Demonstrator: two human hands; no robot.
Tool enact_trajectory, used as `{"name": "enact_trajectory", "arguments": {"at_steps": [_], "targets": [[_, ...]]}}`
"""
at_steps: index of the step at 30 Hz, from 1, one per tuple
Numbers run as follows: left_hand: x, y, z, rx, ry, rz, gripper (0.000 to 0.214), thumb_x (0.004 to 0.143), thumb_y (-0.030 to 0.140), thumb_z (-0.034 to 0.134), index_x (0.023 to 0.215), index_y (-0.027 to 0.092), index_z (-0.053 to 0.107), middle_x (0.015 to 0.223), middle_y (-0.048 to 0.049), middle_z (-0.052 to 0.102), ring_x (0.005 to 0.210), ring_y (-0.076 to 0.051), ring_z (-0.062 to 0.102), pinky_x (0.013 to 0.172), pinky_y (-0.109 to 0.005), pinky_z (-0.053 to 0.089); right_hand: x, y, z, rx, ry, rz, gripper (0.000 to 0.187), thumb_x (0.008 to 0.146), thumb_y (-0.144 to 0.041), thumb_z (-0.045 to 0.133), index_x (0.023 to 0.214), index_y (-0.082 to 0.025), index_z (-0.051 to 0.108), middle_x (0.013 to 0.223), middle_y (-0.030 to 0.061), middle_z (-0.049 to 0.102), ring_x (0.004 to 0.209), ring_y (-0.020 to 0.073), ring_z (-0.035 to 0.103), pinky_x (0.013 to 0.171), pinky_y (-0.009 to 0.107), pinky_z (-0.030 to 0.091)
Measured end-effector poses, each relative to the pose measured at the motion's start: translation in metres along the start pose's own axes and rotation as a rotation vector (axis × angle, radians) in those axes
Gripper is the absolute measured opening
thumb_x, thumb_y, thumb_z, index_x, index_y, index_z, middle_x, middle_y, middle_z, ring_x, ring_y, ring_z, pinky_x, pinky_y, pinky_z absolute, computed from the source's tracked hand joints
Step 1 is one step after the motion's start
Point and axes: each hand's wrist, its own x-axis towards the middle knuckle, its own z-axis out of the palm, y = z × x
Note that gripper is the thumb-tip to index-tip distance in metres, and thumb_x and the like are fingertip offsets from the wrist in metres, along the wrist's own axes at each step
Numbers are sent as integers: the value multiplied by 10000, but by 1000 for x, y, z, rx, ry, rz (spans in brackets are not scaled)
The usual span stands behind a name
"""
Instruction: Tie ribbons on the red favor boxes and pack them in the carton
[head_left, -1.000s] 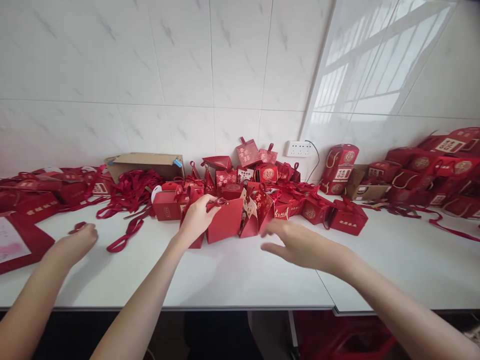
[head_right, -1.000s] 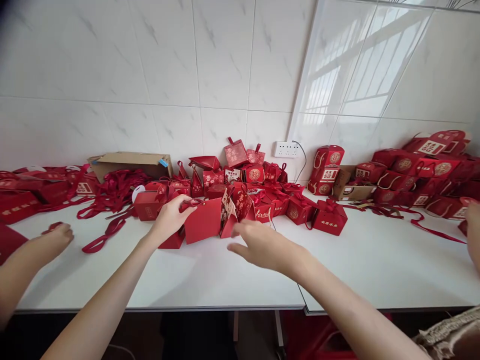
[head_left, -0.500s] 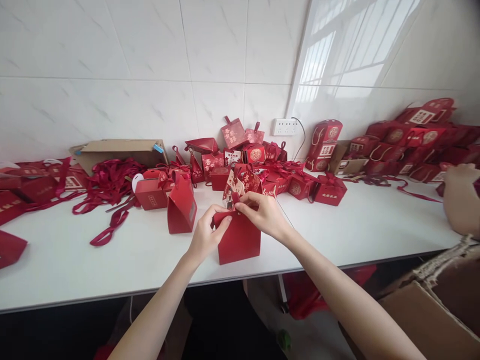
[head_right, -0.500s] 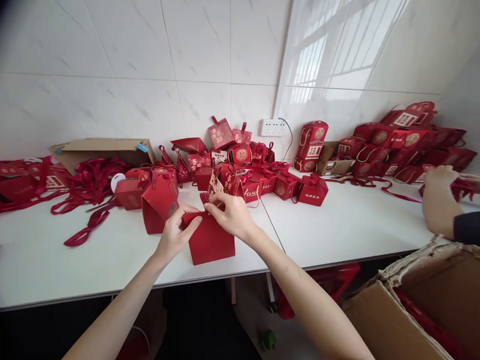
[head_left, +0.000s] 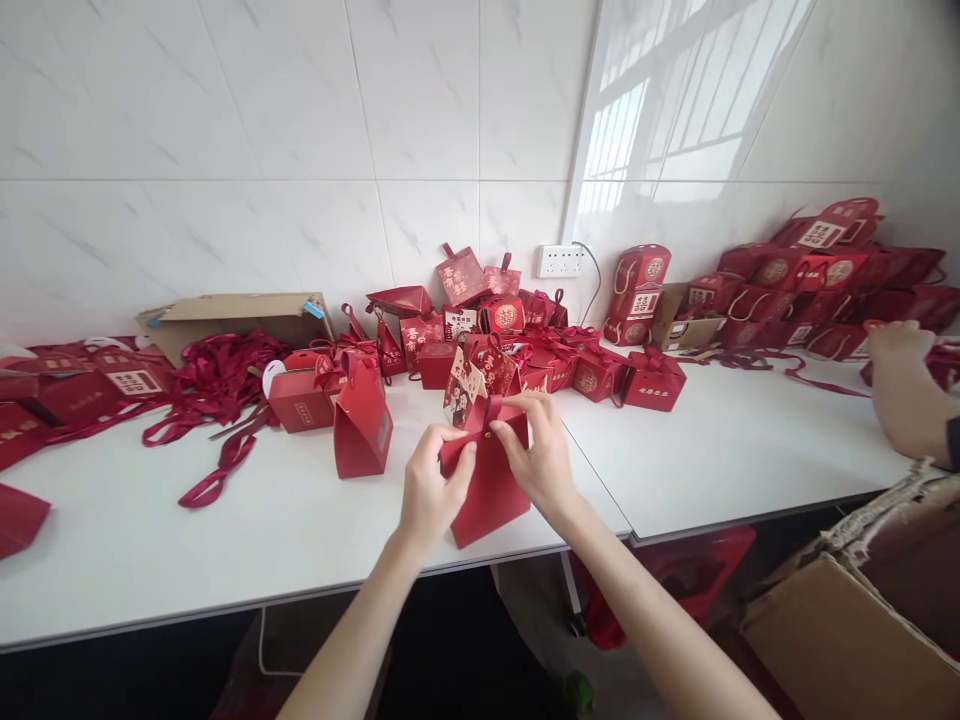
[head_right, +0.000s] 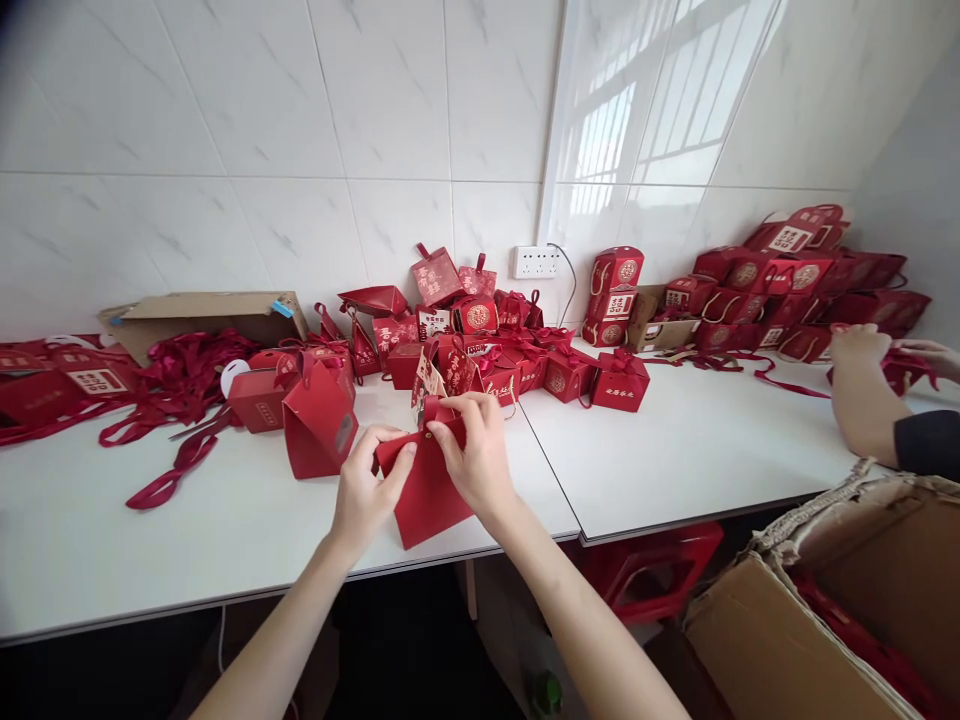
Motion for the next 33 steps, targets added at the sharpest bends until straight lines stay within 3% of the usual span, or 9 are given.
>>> {"name": "enact_trajectory", "arguments": {"at_steps": [2,4,7,10,12,16,21,24,33], "targets": [[-15,8,14,72,173,98,74,848,167,531,919,186,540,849,-37,555,810,-164,583,735,-293,505,-14,-7,-8,-14,50,46,203,885,-311,502,1048,-195,534,1049,117,534,1036,233,516,897,427,462],[-33,18,27,81,216,150,243,835,158,549,1076,180,525,918,-70,521,856,-183,568,733,-317,517,-25,-14,-17,57,-48,109,294,889,-327,489,1150,-189,488,1110,127,532,1078,231,518,922,437,461],[-58,28,35,-84,5,167,493,811,182,545,1285,169,410,1035,-124,491,946,-223,557,742,-353,538,-31,-20,-28,183,-204,233,298,901,-312,461,1175,-196,484,1122,107,588,1050,207,578,892,385,497],[-66,29,25,-234,-274,228,478,803,147,506,1273,184,432,1117,-136,504,1006,-227,562,803,-354,540,-24,-18,-38,196,-203,342,177,891,-278,458,1004,-193,565,961,67,669,914,190,646,795,321,534],[-57,27,13,-211,-274,289,390,799,102,501,1174,208,509,1126,-115,525,1017,-211,567,819,-328,533,-17,-15,-43,188,-224,342,153,879,-272,474,951,-191,582,895,50,686,844,183,663,750,298,540],[-5,24,-5,-49,-10,324,163,791,86,541,899,207,545,1080,-85,554,1066,-220,545,918,-380,476,-7,-6,-49,183,-302,262,154,875,-255,483,949,-197,604,916,41,696,861,177,664,770,292,532],[52,21,0,-127,-464,169,53,828,203,529,780,211,509,1006,-42,645,956,-186,616,846,-331,508,9,14,-49,227,-376,193,70,848,-253,527,866,-205,575,844,22,683,810,168,663,739,305,535],[56,15,9,-191,-505,119,89,856,232,506,864,209,592,868,-15,675,819,-153,646,773,-283,530,13,20,-49,204,-398,173,79,855,-255,530,854,-202,589,830,18,676,761,157,651,701,296,530],[38,12,20,-174,-372,108,279,875,226,496,1122,223,628,1111,-46,667,1014,-184,626,904,-324,516,-6,6,-41,-92,-117,-6,140,871,-185,482,947,-215,596,889,65,615,824,187,611,759,340,515]]}}
